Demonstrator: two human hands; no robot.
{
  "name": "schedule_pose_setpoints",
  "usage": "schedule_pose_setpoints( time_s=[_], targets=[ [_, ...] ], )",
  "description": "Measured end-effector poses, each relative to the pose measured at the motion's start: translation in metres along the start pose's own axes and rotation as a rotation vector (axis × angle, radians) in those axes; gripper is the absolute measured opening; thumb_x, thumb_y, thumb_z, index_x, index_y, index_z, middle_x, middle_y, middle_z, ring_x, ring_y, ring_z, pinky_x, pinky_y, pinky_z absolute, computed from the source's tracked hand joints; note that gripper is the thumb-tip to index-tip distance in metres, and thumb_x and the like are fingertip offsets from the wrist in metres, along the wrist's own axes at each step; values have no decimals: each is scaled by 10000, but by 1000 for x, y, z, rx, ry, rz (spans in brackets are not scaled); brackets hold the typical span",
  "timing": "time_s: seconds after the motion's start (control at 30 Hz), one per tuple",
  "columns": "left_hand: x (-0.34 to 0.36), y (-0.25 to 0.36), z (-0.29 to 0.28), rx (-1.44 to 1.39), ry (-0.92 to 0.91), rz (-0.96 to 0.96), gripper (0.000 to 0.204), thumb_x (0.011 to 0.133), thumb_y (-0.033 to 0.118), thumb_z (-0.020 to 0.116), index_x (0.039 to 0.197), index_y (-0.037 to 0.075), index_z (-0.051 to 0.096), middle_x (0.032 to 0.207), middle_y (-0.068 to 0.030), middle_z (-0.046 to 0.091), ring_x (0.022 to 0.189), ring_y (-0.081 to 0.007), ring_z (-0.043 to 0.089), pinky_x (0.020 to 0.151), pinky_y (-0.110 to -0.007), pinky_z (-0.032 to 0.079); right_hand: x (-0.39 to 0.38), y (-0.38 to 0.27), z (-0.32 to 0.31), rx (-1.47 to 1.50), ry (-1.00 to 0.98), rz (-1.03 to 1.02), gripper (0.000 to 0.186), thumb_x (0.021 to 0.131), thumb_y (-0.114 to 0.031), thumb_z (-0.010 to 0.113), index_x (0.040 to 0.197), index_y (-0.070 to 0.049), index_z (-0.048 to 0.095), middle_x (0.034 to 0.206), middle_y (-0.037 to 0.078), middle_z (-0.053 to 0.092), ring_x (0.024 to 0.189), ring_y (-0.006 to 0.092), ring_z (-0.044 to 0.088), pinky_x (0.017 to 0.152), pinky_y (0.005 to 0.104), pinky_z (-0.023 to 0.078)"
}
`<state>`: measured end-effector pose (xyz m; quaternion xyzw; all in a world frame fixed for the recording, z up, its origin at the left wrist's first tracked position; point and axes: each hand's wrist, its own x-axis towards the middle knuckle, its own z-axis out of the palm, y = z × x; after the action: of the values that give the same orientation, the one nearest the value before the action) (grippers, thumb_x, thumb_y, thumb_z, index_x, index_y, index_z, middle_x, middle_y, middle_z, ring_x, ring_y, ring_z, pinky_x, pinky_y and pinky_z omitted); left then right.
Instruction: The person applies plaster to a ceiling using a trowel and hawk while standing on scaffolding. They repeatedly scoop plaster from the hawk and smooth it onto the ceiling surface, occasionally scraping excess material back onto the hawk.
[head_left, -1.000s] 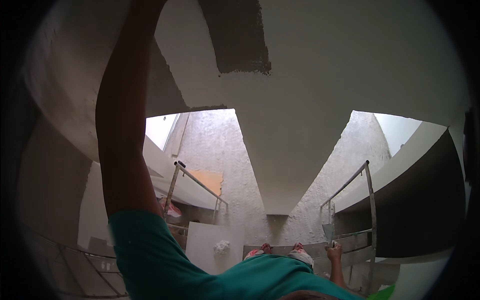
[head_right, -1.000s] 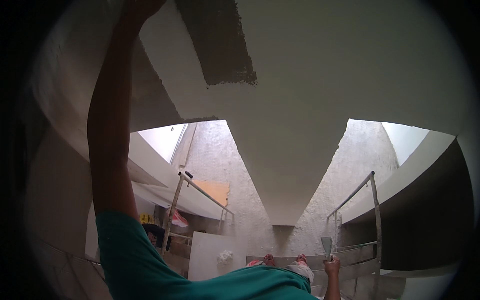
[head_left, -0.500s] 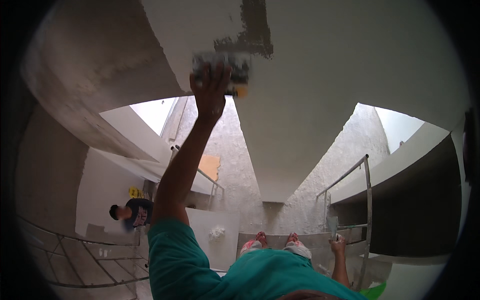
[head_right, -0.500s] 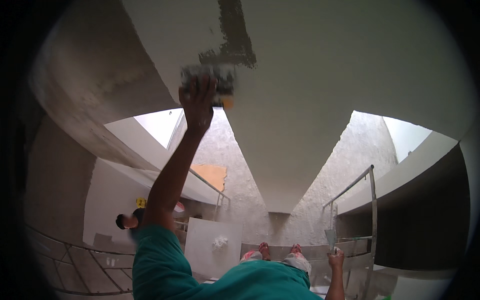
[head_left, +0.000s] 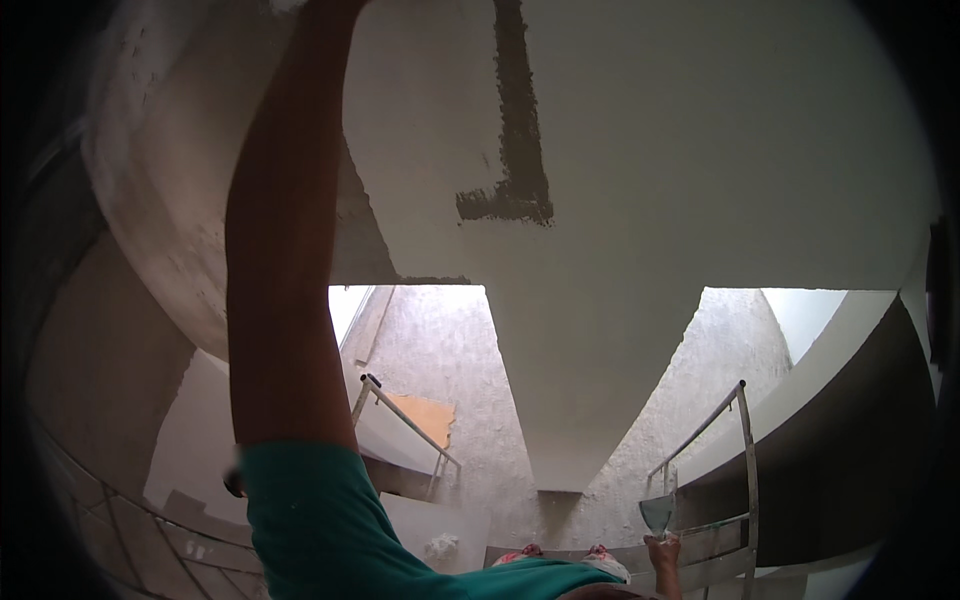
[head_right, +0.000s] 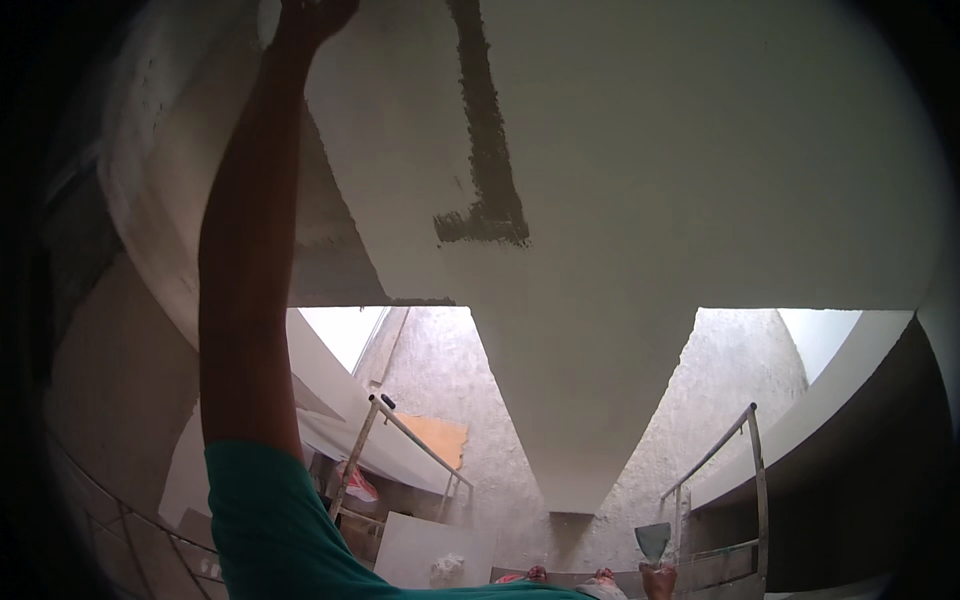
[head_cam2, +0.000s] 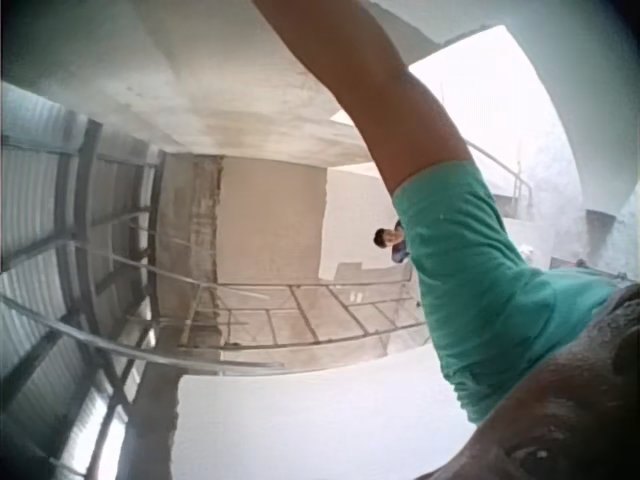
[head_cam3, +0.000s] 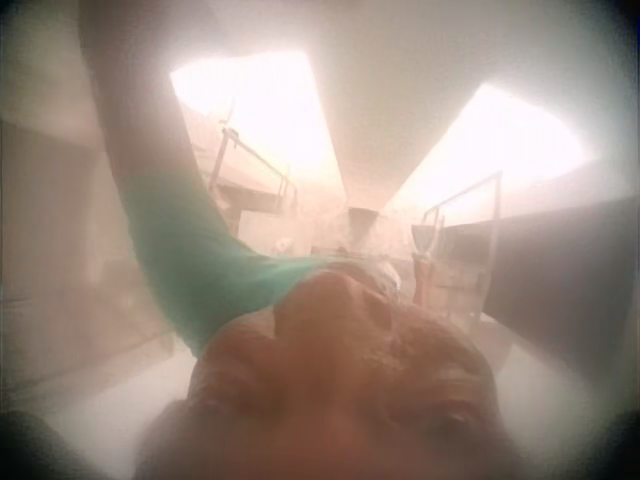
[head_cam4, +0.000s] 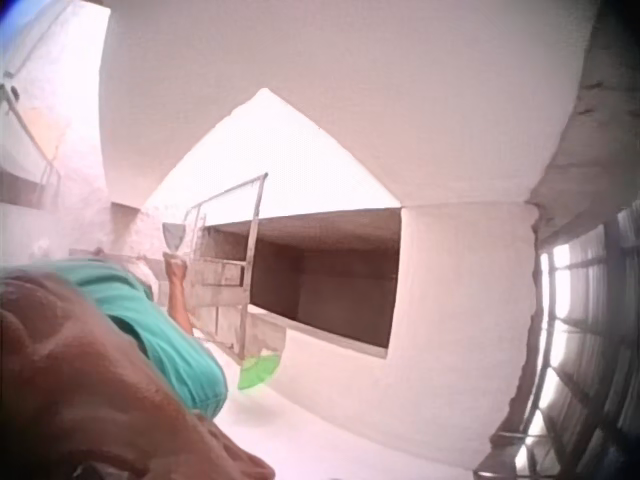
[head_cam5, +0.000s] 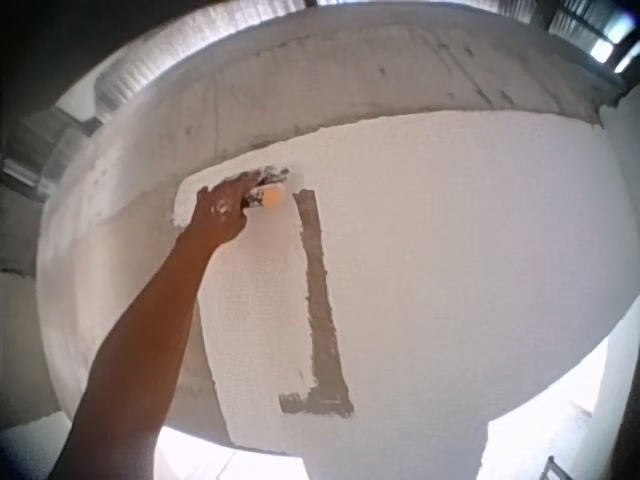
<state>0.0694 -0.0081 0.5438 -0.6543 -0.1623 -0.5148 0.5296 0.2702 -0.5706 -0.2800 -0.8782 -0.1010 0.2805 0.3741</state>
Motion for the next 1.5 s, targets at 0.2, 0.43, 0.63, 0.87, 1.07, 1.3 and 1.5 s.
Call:
schedule_pose_setpoints(
  time_s=[0.2, 0.43, 0.63, 0.87, 1.07, 1.3, 1.5],
  targets=[
    [6, 16, 2, -44, -242, -59, 548, 791, 35, 505, 1322, 172, 510, 1295, -117, 561, 1197, -311, 515, 955, -474, 440, -1, 25, -12, -131, 62, -3, 312, 651, -254, 760, 823, -5, 681, 797, 185, 684, 753, 337, 668, 702, 420, 499],
    [-126, 81, -40, -42, -401, -81, 591, 769, 25, 524, 1344, 158, 492, 1335, -144, 532, 1235, -326, 489, 1008, -585, 361, 13, 16, -20, -158, 9, -83, 249, 683, -190, 724, 832, 5, 683, 767, 160, 686, 700, 281, 651, 666, 395, 488],
    [-266, 191, -41, -121, -442, -157, 767, 678, 58, 668, 1378, 278, 447, 1380, -57, 473, 1225, -393, 450, 965, -633, 326, 30, 23, -43, -218, 103, -183, 294, 685, -267, 722, 788, 2, 662, 762, 194, 666, 723, 349, 650, 674, 419, 485],
    [-357, 247, -83, -252, -614, -240, 663, 729, 4, 606, 1330, 262, 501, 1358, -38, 484, 1226, -384, 431, 1018, -632, 249, 31, 11, -50, -186, 16, -94, 296, 662, -261, 731, 798, -5, 673, 747, 183, 672, 745, 347, 664, 684, 432, 483],
    [-238, 219, -91, -321, -454, -270, 695, 746, 63, 640, 1377, 293, 459, 1410, -28, 467, 1292, -310, 432, 1063, -612, 206, 51, 82, -31, -290, 195, -92, 310, 642, -237, 742, 810, 15, 675, 709, 148, 662, 668, 241, 640, 645, 398, 489],
    [-20, 135, -16, -35, -22, -218, 629, 768, 32, 548, 1379, 145, 450, 1388, -136, 486, 1273, -352, 447, 1035, -621, 298, 29, 28, -25, -43, 29, -153, 310, 631, -244, 753, 802, 7, 691, 705, 152, 668, 653, 275, 646, 660, 397, 492],
    [-50, 159, 31, -108, 76, -122, 752, 733, 13, 630, 1408, 268, 420, 1423, -35, 454, 1268, -308, 451, 1037, -563, 266, 23, 41, -34, -137, 139, -102, 325, 622, -257, 768, 800, 5, 694, 742, 170, 679, 715, 317, 662, 691, 412, 500]
  ],
)
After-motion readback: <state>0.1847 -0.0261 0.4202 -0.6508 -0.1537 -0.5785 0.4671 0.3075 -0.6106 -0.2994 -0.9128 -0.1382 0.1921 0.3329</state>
